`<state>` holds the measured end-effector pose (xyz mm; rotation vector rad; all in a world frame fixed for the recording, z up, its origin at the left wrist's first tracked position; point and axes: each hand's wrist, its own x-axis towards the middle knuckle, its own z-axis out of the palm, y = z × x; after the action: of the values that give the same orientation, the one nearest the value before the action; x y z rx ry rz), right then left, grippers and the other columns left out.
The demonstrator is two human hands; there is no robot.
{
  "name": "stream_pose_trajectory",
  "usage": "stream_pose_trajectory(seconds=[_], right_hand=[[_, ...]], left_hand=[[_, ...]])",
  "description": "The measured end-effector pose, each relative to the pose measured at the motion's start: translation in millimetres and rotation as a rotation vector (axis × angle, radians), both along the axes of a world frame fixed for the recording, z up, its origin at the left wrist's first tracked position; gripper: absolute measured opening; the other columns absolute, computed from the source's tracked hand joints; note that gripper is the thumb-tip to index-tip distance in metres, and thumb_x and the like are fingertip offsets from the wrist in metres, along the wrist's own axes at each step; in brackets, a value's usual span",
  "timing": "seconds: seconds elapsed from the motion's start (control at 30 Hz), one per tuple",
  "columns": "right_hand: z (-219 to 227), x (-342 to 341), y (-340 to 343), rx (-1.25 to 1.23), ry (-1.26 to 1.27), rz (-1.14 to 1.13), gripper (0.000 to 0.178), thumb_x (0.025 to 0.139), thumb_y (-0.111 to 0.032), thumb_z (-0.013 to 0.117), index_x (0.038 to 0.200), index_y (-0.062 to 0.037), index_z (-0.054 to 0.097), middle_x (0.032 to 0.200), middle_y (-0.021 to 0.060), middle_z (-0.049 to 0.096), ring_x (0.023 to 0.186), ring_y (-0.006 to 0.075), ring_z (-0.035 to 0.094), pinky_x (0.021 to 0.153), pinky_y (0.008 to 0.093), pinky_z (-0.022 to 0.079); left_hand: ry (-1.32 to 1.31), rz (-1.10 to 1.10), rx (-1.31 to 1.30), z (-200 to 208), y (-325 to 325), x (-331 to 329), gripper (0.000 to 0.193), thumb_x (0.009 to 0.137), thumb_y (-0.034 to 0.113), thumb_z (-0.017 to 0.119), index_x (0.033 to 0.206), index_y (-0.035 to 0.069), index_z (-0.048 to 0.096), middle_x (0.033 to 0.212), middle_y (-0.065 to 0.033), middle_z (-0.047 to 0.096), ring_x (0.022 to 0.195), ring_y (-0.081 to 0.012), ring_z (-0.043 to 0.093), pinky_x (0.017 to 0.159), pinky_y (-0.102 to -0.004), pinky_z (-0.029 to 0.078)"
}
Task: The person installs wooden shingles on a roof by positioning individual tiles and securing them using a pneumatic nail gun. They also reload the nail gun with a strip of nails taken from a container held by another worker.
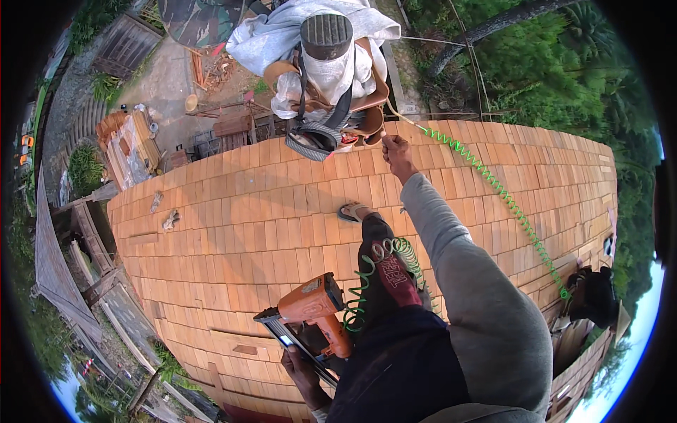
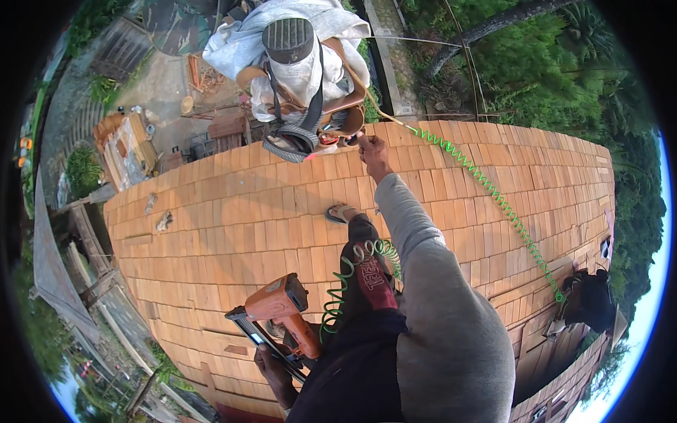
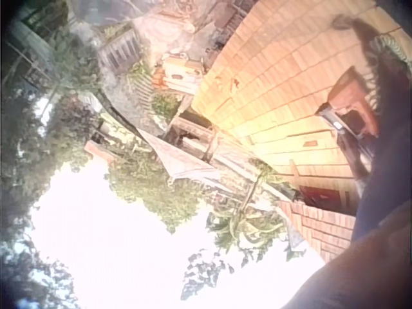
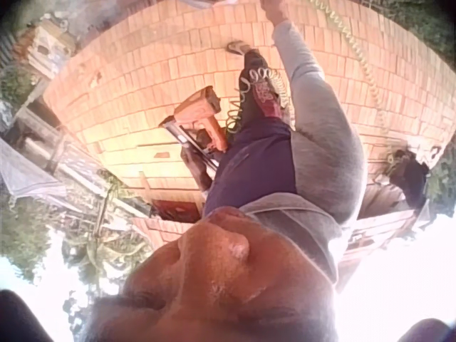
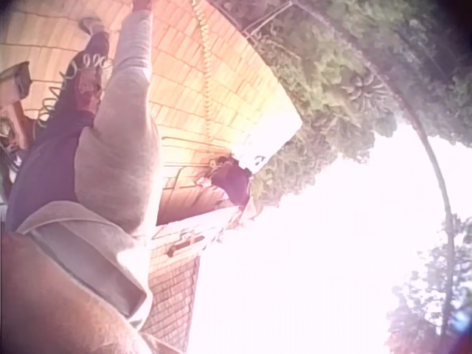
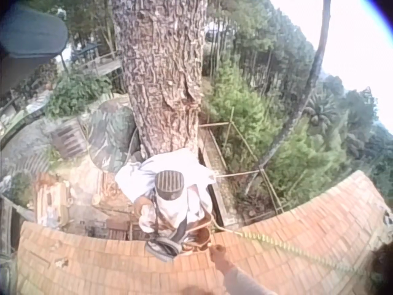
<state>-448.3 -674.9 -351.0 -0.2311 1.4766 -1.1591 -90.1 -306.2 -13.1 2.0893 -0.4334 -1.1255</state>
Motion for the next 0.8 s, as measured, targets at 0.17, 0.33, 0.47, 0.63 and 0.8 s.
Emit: stream_pose_trajectory(seconds=[0.17,0.33,0.47,0.63,0.8], right_hand=[[12,0,33,-0.044,-0.036,-0.024,0.022,0.1,-0.026,0.069,0.096,-0.0045,0.063,0.079,0.0032,0.065,0.064,0.0104,0.061,0.055,0.0245,0.05],[76,25,40,0.067,0.083,0.224,0.015,0.104,-0.021,0.062,0.104,-0.0059,0.063,0.091,0.0025,0.067,0.078,0.0128,0.067,0.069,0.0265,0.057],[113,61,40,-0.206,-0.051,0.454,0.016,0.104,-0.015,0.059,0.113,-0.0019,0.062,0.1,0.0062,0.069,0.089,0.0166,0.071,0.084,0.0332,0.061],[278,137,42,-0.585,-0.149,0.634,0.016,0.104,-0.008,0.061,0.118,0.0007,0.061,0.106,0.008,0.073,0.099,0.0144,0.069,0.09,0.0309,0.058],[409,210,108,-0.993,0.017,1.02,0.015,0.103,-0.009,0.063,0.115,-0.0008,0.066,0.105,0.0083,0.075,0.097,0.0132,0.068,0.087,0.0295,0.054]], left_hand=[[0.052,-0.012,-0.013,2,-21,-13,0.054,0.108,0.049,0.047,0.081,0.005,0.062,0.063,-0.0055,0.063,0.054,-0.0118,0.056,0.052,-0.0256,0.042],[0.09,-0.001,-0.051,17,-28,-11,0.05,0.108,0.045,0.051,0.086,0.002,0.062,0.071,-0.0062,0.068,0.063,-0.0124,0.062,0.058,-0.0255,0.045],[0.123,0.034,-0.103,28,-35,-10,0.047,0.109,0.044,0.051,0.085,0.005,0.062,0.066,-0.005,0.065,0.057,-0.0113,0.059,0.056,-0.0275,0.046],[0.131,-0.019,-0.118,31,-29,5,0.045,0.11,0.041,0.05,0.084,0.006,0.061,0.065,0.0037,0.056,0.057,-0.0046,0.045,0.053,-0.0251,0.036],[0.181,0.102,-0.204,31,-14,6,0.043,0.11,0.04,0.05,0.085,0.007,0.059,0.066,0.0032,0.055,0.056,-0.0053,0.047,0.052,-0.0261,0.039]])
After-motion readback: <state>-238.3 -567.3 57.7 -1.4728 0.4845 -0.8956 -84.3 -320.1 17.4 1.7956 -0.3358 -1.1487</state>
